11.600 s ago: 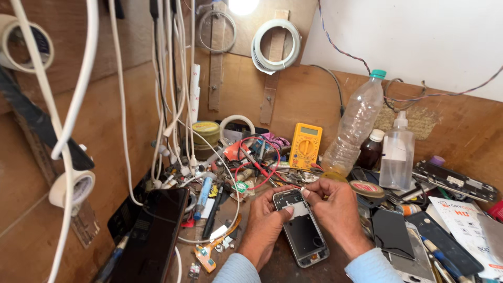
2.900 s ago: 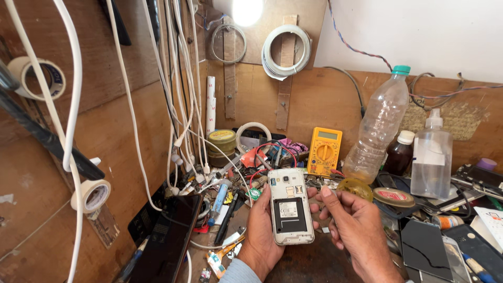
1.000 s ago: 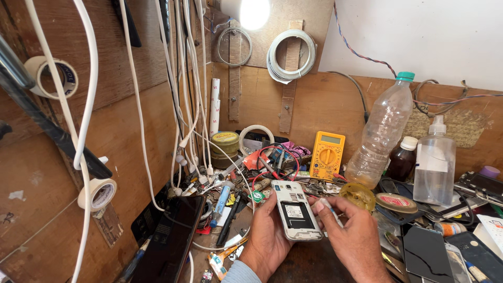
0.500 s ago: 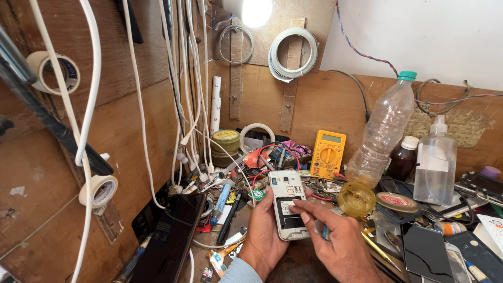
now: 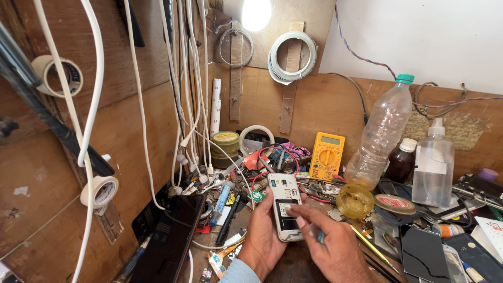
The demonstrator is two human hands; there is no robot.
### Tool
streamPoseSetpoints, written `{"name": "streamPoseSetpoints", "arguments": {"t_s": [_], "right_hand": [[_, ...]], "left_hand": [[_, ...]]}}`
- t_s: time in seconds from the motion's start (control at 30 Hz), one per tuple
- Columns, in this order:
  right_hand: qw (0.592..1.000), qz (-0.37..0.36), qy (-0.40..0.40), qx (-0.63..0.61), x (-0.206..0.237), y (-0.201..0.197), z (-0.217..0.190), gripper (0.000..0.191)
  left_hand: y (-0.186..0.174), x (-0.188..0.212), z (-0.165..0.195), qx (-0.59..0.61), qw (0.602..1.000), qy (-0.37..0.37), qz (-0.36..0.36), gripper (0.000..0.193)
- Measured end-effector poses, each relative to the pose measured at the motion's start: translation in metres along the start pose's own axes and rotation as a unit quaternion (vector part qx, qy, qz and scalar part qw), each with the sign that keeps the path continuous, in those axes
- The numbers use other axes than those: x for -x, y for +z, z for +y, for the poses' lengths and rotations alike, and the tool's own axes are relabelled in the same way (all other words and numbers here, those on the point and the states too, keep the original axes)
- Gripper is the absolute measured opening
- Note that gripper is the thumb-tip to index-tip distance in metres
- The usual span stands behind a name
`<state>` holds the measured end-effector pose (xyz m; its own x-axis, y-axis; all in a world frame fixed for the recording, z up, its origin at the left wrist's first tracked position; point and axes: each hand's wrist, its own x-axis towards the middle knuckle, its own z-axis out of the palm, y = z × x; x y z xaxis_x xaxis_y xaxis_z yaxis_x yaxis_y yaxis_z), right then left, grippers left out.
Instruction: The person uses a small tool to pry and remove a white adhesive strip from the back of a disassembled smartphone. They continue to peel and lift the strip along the phone's edge while holding the device steady.
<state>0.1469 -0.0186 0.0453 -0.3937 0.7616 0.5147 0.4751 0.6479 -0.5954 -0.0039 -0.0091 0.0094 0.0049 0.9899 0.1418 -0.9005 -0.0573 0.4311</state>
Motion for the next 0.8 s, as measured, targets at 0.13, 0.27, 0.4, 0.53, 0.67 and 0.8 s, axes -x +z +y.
{"name": "streamPoseSetpoints", "arguments": {"t_s": [0.13,0.27,0.4,0.53,0.67,0.8], "right_hand": [[0.977,0.015,0.077,-0.199,-0.004,0.0,0.012,0.041],[0.959,0.007,0.092,-0.267,-0.008,0.0,0.023,0.043],[0.923,0.035,0.255,-0.287,-0.004,-0.008,0.031,0.038],[0.84,0.072,0.349,-0.409,-0.009,-0.019,0.03,0.033],[0.821,0.069,0.375,-0.424,-0.01,-0.024,0.023,0.033],[0.82,0.053,0.386,-0.42,-0.011,-0.027,0.023,0.036]], "left_hand": [[0.015,0.008,0.004,-0.082,0.995,0.005,0.056,0.051],[0.028,0.016,0.007,-0.223,0.968,-0.001,0.116,0.062],[0.027,0.014,0.004,-0.234,0.968,0.041,0.081,0.055],[0.017,0.01,0.002,-0.245,0.967,0.034,0.068,0.041],[0.013,0.011,0.0,-0.269,0.958,0.033,0.094,0.037],[0.015,0.012,0.002,-0.264,0.961,0.028,0.078,0.039]]}}
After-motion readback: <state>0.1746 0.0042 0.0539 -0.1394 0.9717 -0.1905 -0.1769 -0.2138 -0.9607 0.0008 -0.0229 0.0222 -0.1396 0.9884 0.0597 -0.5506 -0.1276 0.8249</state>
